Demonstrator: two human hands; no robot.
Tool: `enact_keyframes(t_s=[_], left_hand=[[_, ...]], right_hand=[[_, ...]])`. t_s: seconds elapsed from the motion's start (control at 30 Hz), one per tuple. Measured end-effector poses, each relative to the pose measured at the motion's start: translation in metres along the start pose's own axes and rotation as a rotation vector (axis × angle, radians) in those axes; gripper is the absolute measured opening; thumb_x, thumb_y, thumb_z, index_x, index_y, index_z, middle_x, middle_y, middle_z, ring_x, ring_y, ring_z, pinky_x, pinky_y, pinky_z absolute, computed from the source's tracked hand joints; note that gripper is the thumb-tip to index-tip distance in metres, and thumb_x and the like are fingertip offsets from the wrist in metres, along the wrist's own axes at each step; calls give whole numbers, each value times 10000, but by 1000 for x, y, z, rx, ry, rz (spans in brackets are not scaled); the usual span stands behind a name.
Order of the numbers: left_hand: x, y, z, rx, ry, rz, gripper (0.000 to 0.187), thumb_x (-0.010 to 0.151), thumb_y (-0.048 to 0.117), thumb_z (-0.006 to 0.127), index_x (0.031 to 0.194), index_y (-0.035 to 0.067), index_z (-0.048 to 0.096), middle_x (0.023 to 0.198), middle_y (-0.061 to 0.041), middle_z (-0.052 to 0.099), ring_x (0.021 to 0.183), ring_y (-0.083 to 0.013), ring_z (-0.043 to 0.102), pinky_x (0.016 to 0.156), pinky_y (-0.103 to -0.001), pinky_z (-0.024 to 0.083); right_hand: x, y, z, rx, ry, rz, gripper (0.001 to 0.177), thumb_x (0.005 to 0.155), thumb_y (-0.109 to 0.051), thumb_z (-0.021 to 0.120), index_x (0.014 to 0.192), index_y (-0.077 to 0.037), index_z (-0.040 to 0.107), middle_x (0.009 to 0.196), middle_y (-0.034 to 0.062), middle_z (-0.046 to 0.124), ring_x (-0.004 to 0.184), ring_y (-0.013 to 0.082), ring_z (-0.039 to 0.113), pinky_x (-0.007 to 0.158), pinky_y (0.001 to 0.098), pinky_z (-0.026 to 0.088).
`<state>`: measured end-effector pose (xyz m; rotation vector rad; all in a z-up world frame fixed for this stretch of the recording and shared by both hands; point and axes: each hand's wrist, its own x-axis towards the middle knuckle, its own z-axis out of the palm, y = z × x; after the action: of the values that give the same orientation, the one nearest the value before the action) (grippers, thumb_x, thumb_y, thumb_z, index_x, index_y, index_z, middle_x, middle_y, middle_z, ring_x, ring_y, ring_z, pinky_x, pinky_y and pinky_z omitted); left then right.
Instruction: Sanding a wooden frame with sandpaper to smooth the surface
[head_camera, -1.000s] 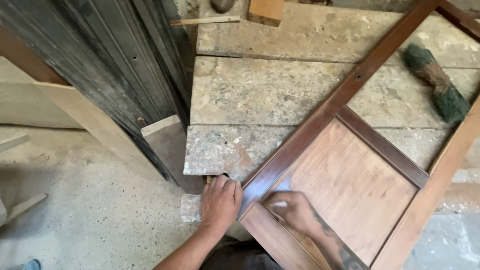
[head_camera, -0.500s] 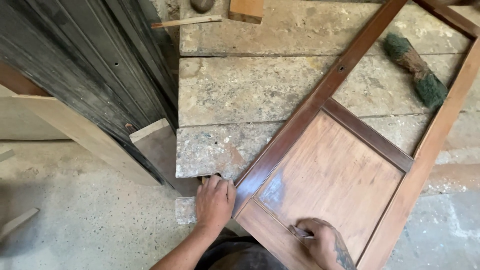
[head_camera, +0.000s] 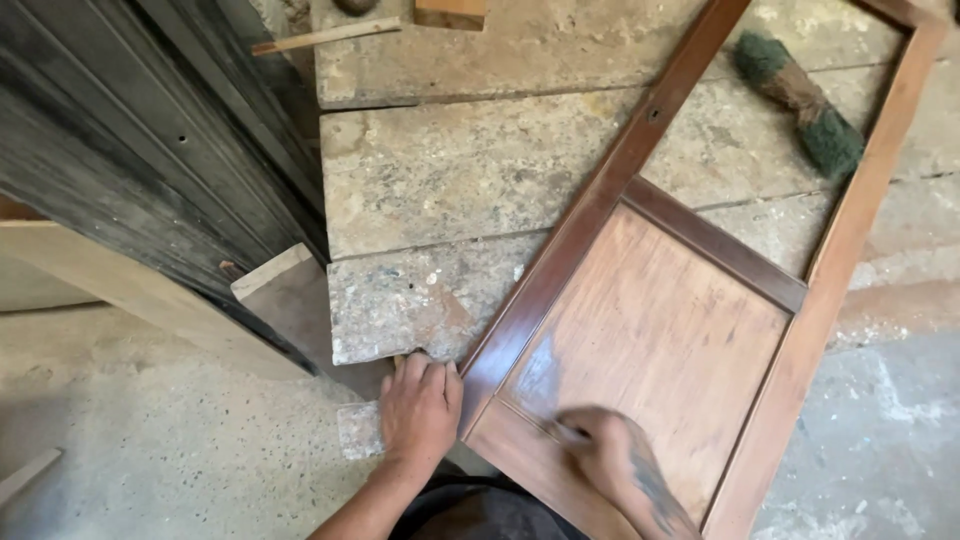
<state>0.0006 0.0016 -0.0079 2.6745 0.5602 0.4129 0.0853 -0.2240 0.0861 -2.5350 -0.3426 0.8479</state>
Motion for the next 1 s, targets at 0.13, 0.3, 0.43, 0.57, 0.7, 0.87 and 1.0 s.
enact_keyframes(t_s=[0.13, 0.3, 0.43, 0.57, 0.7, 0.87, 1.0], left_hand=[[-1, -3, 7, 26, 55, 17, 290, 982, 262, 570, 759, 95, 647, 802, -73, 543, 767, -315, 564, 623, -500, 403], [-3, -1, 4, 2, 45, 15, 325, 1006, 258, 536, 758, 79, 644, 815, -72, 546, 763, -308, 547, 626, -488, 385], [2, 1, 0, 38, 81, 25, 286, 985, 256, 556, 773, 106, 676, 821, -75, 594, 804, -315, 588, 635, -488, 423], [0, -1, 4, 35, 134, 36, 277, 969, 217, 591, 729, 86, 636, 789, -79, 576, 764, -323, 573, 608, -500, 425], [1, 3, 1, 30, 26, -28, 308, 998, 235, 532, 760, 104, 676, 782, -41, 593, 754, -257, 561, 627, -454, 419], [-1, 0, 5, 34, 27, -26, 297, 989, 255, 550, 770, 106, 684, 773, -42, 573, 743, -265, 551, 622, -465, 410], [-2, 0, 5, 31, 89, -3, 297, 984, 242, 559, 746, 93, 654, 784, -63, 573, 743, -301, 556, 610, -489, 411]], right_hand=[[1, 36, 12, -20, 16, 80, 408, 706, -101, 641, 949, -330, 875, 1132, -173, 835, 1104, 69, 748, 995, 226, 521], [37, -37, 24, 34, 26, -124, 191, 799, -48, 628, 816, -143, 792, 909, -9, 798, 872, 159, 728, 803, 308, 558], [16, -4, 11, -3, 4, -23, 174, 839, -267, 665, 910, -271, 824, 1034, -97, 813, 973, 116, 743, 864, 286, 554], [-17, 57, -5, 15, -85, 414, 185, 814, -460, 776, 965, -406, 869, 1091, -185, 832, 1020, 11, 753, 906, 180, 522], [-8, 57, 3, 138, -26, 391, 275, 795, -517, 798, 998, -364, 902, 1122, -196, 847, 1088, -18, 764, 972, 158, 518], [34, 30, 44, -156, 285, -70, 337, 834, -590, 706, 962, -283, 754, 1100, -87, 795, 1053, 271, 653, 890, 433, 423], [48, -24, -3, -90, 177, 24, 307, 895, -527, 641, 856, -275, 812, 897, -62, 828, 1011, 248, 719, 901, 441, 417]])
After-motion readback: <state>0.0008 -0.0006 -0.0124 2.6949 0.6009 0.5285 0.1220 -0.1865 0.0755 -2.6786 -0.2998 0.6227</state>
